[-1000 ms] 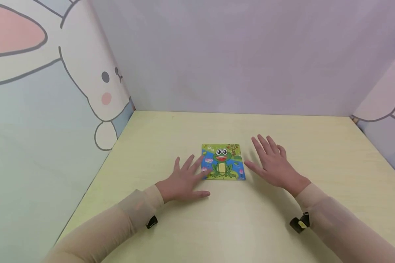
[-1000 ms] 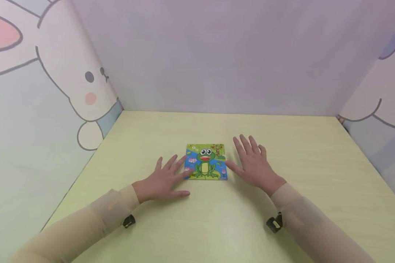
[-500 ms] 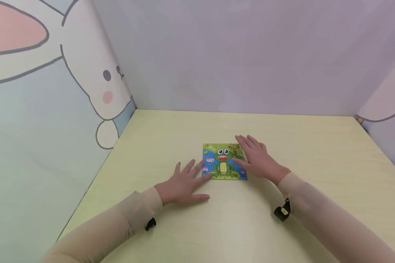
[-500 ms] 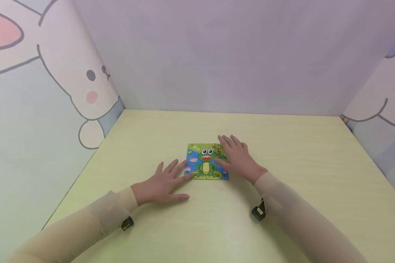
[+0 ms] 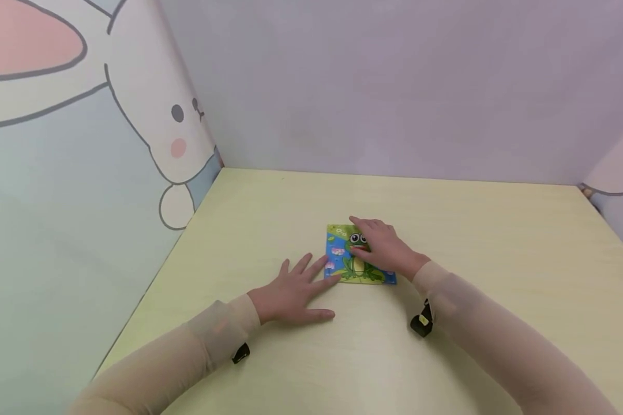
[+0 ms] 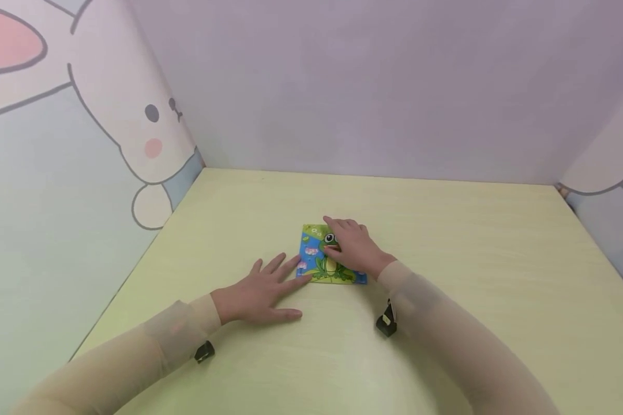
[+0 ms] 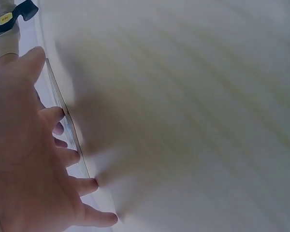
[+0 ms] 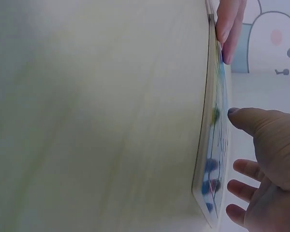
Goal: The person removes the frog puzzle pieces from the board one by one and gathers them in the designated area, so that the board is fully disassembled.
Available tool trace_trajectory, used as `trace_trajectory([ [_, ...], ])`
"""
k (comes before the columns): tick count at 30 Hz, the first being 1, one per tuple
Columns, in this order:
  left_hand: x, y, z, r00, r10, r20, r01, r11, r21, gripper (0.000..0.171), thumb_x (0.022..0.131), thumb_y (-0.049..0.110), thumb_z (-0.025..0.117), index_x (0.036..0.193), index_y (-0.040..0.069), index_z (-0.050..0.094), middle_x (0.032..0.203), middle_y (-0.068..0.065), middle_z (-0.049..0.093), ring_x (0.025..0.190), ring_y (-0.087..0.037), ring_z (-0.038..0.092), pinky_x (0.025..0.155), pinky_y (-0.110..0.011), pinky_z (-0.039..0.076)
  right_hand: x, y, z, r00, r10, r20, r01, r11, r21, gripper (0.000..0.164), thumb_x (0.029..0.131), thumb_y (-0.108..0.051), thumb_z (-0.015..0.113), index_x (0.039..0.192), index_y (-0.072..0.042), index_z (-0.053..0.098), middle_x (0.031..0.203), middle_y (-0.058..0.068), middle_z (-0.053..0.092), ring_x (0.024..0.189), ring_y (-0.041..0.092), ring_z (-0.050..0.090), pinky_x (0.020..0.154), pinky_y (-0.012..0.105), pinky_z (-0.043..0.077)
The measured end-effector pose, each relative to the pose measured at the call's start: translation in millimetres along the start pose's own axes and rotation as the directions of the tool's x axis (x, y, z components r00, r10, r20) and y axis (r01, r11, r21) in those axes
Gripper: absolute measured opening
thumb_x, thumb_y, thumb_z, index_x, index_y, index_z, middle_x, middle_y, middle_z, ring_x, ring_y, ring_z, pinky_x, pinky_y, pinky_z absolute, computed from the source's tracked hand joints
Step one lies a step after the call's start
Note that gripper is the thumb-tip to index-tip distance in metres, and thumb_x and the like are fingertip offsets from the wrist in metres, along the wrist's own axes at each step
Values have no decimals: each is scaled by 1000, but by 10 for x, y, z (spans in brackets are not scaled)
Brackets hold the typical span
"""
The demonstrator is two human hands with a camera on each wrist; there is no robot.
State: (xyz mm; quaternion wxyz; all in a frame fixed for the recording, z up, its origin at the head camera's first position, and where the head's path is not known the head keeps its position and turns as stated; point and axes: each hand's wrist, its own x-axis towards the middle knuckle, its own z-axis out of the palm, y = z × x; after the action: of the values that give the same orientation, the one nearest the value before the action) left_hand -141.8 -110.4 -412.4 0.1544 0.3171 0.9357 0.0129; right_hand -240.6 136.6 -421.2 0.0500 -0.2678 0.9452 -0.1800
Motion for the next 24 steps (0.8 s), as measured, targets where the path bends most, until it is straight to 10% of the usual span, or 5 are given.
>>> trace_trajectory([
  [24,41,-13,41,1000,-11,-9,11,1000,0,76,88,79,33,153,45,18,167,-2,1,152,-42,5,106,-76,21,365,-68,-29,996,20,85,-23,999,40,74,88,-23,64,153,-15,29,129,10,58,123,31,49,106,56,39],
])
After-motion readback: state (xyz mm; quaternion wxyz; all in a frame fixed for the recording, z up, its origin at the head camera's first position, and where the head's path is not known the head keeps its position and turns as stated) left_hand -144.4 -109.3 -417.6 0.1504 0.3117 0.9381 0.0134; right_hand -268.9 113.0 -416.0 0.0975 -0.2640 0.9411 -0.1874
